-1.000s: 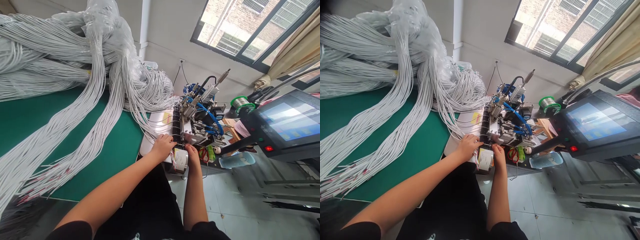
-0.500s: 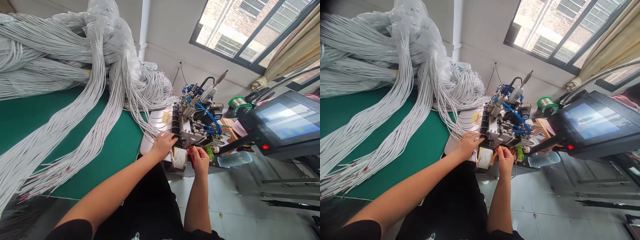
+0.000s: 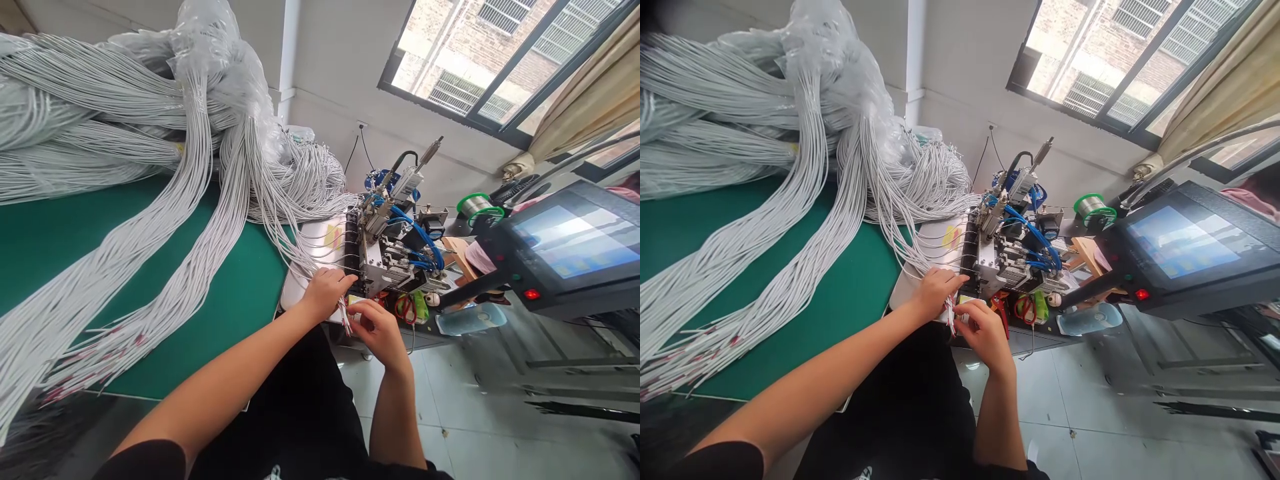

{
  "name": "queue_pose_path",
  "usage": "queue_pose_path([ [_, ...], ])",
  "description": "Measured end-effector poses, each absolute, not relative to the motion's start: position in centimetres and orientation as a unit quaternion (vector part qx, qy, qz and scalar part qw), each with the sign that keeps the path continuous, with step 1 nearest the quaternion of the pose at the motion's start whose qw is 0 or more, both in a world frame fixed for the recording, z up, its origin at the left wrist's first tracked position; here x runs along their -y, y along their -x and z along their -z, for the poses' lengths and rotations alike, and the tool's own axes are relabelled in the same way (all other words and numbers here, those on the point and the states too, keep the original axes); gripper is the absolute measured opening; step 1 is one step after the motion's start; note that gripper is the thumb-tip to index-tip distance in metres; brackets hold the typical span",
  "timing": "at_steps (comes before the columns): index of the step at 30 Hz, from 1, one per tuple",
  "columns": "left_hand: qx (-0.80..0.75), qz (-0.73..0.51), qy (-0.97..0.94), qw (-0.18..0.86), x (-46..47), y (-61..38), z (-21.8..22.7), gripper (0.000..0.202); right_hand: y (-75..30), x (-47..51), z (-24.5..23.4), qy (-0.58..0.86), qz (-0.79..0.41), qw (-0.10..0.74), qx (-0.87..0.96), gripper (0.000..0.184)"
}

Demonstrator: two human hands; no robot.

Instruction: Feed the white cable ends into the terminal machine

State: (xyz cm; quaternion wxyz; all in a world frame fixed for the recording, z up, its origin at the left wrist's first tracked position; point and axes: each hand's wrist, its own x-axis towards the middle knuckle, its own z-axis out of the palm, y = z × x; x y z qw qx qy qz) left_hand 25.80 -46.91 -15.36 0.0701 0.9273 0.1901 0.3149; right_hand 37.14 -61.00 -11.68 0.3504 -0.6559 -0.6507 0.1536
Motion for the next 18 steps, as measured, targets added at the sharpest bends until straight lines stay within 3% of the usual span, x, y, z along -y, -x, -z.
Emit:
queue_pose_path([
  [7,-0.189,-0.332,-0.921,0.079,46.86,-25.86,15.43,0.016,-37.07,60.83,12.00,0.644,-0.139,0.362,0.659,0.017],
  [18,-0.187,-0.318,-0.926,0.080,46.87,-25.74,14.97,0.016,-37.10,60.59,12.54,0.653,-0.068,0.494,0.570,0.014],
])
